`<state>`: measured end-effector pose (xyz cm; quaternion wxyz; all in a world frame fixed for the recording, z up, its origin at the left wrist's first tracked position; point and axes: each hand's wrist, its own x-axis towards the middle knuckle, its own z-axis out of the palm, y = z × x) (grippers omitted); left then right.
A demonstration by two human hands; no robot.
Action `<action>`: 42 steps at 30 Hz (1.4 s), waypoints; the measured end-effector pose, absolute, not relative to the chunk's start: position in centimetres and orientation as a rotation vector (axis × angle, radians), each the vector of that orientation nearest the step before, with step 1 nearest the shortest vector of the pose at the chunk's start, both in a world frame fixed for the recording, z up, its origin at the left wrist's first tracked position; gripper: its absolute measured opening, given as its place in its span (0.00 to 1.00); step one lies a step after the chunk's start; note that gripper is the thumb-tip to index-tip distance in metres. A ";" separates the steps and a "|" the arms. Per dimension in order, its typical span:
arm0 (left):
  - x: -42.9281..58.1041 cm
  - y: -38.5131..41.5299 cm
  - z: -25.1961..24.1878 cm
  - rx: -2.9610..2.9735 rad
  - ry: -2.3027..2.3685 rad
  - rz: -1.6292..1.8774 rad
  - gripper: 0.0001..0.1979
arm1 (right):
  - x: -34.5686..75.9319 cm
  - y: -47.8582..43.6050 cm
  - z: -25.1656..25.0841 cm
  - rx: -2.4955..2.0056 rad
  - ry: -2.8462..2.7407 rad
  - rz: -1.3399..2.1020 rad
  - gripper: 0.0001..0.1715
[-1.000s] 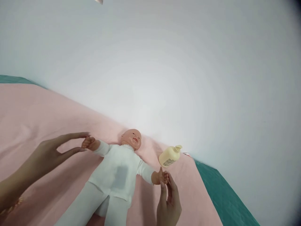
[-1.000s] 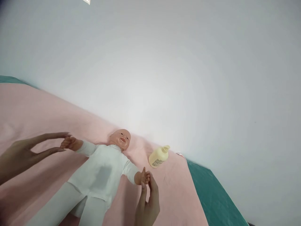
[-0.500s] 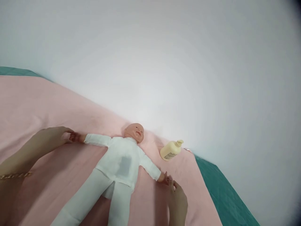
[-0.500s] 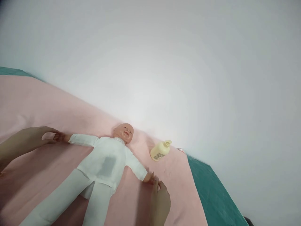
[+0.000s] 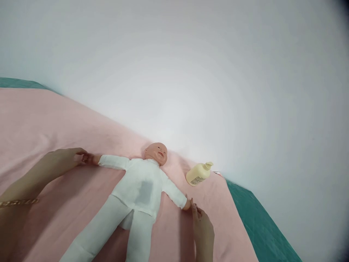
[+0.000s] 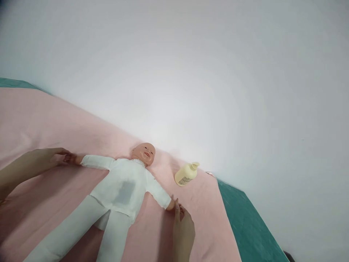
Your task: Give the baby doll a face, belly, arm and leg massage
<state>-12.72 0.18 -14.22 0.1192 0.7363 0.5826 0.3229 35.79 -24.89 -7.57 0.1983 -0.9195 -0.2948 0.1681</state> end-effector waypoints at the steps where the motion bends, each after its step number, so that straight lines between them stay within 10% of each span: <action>1: -12.6 -0.2 -13.7 2.130 1.782 0.895 0.23 | 35.6 -24.8 -7.4 -2.541 -0.782 0.459 0.34; 12: -6.1 -8.5 -3.6 1.863 1.631 1.177 0.20 | 29.9 -24.5 -6.4 -1.913 -0.685 0.091 0.36; 25: 0.5 -11.3 -6.2 2.595 0.402 1.490 0.13 | 25.5 -23.9 -8.4 -1.343 -1.516 -0.385 0.17; 42: 3.3 -12.3 -7.7 2.643 0.286 1.450 0.16 | 22.7 -22.9 -7.7 -1.139 -1.866 -0.516 0.14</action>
